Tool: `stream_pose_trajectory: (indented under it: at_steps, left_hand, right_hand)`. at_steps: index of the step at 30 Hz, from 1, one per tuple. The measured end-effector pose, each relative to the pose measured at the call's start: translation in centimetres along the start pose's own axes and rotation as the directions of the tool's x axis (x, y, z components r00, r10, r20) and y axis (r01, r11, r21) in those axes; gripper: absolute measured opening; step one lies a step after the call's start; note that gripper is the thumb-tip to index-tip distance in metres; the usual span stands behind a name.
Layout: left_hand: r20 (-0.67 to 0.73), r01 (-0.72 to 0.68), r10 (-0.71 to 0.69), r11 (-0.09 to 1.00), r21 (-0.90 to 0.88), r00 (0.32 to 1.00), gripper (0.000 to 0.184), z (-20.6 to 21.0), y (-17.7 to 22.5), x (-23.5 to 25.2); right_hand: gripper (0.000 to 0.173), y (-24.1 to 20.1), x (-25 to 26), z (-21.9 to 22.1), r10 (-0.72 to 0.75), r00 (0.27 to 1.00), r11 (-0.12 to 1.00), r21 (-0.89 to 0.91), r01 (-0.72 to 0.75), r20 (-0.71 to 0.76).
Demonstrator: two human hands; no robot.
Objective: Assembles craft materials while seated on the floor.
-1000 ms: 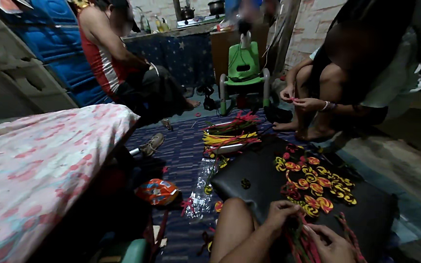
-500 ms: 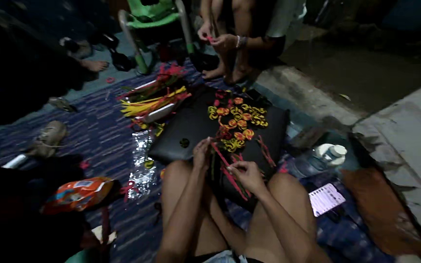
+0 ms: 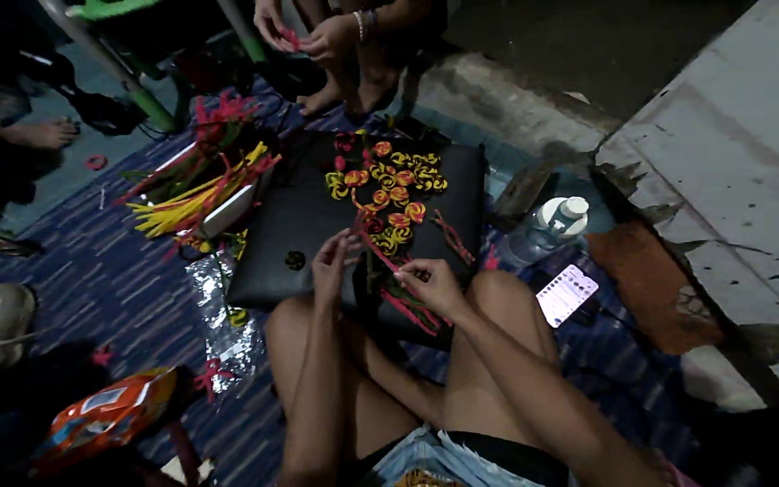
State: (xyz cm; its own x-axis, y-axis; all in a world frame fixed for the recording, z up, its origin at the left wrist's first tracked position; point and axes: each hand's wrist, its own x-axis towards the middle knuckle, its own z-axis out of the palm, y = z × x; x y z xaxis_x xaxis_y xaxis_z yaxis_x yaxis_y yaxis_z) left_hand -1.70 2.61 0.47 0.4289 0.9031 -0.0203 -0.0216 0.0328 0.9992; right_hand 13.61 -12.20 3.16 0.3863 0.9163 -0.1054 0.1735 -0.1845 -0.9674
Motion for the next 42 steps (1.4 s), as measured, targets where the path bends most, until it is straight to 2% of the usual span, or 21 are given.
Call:
stream_pose_trajectory:
  at_steps: [2, 6, 9, 13, 18, 22, 25, 30, 33, 35, 37, 40, 42]
  left_hand:
    - [0.055, -0.046, 0.045, 0.999, 0.018, 0.997, 0.029, 0.8, -0.1, -0.1]
    - [-0.044, -0.051, 0.048, 0.997, -0.056, 0.998, 0.018, 0.8, -0.4, -0.4]
    - [-0.07, -0.035, 0.024, 0.988, -0.152, 0.997, 0.021, -0.1, -1.2, 0.1]
    - [-0.044, 0.019, -0.027, 0.985, -0.172, 0.999, 0.018, 0.1, -0.9, 0.2]
    - [-0.074, -0.008, -0.007, 0.98, -0.2, 0.997, 0.018, 0.5, -0.8, 0.0]
    - [-0.175, 0.025, -0.074, 0.964, -0.266, 0.982, 0.021, 0.7, -0.8, -0.1]
    - [-0.24, 0.097, -0.176, 0.945, -0.311, 0.955, 0.021, 0.9, -0.9, 0.2]
    - [-0.283, 0.126, -0.226, 0.935, -0.331, 0.932, 0.019, 1.3, -0.9, 0.3]
    - [-0.261, 0.173, -0.272, 0.922, -0.347, 0.926, 0.018, 1.4, -1.2, 0.4]
    - [-0.262, 0.168, -0.267, 0.923, -0.345, 0.927, 0.02, 1.6, -1.4, 0.4]
    - [-0.269, 0.135, -0.229, 0.935, -0.327, 0.935, 0.019, 1.5, -1.5, 0.4]
    - [-0.271, 0.055, -0.128, 0.964, -0.262, 0.954, 0.017, 1.0, -1.2, 0.5]
    - [-0.276, 0.021, -0.084, 0.975, -0.222, 0.958, 0.016, 0.7, -1.0, 0.3]
  right_hand:
    - [0.018, 0.2, 0.0, -0.2, -0.004, 1.0, 1.0, -0.01, 0.004, 0.016]
    - [0.021, 0.3, 0.1, -0.5, 0.028, 0.995, 0.996, -0.083, -0.021, 0.094]
    - [0.021, 0.5, 0.3, -0.3, 0.035, 0.991, 0.994, -0.105, -0.022, 0.127]
    - [0.022, 0.7, 0.5, -0.3, 0.034, 0.99, 0.994, -0.107, -0.019, 0.136]
    - [0.021, 0.8, 0.4, -0.1, 0.026, 0.994, 0.995, -0.103, -0.015, 0.11]
    - [0.021, 0.3, 0.4, 0.2, 0.007, 0.997, 0.994, -0.105, 0.001, 0.078]
    - [0.026, 0.0, -0.1, 0.8, -0.083, 0.992, 0.983, -0.158, 0.097, 0.093]
    - [0.028, 0.2, -0.2, 1.4, -0.204, 0.974, 0.953, -0.207, 0.22, 0.098]
    - [0.027, 0.8, -0.3, 1.3, -0.364, 0.921, 0.901, -0.198, 0.386, 0.139]
    - [0.026, 1.2, -0.3, 1.4, -0.417, 0.899, 0.877, -0.2, 0.436, 0.134]
    - [0.026, 1.0, -0.4, 1.3, -0.362, 0.923, 0.899, -0.211, 0.383, 0.13]
    - [0.028, -0.3, -0.6, 0.8, -0.128, 0.98, 0.949, -0.269, 0.165, 0.151]
    - [0.03, -0.9, -0.6, 0.7, -0.011, 0.989, 0.948, -0.312, 0.057, 0.146]
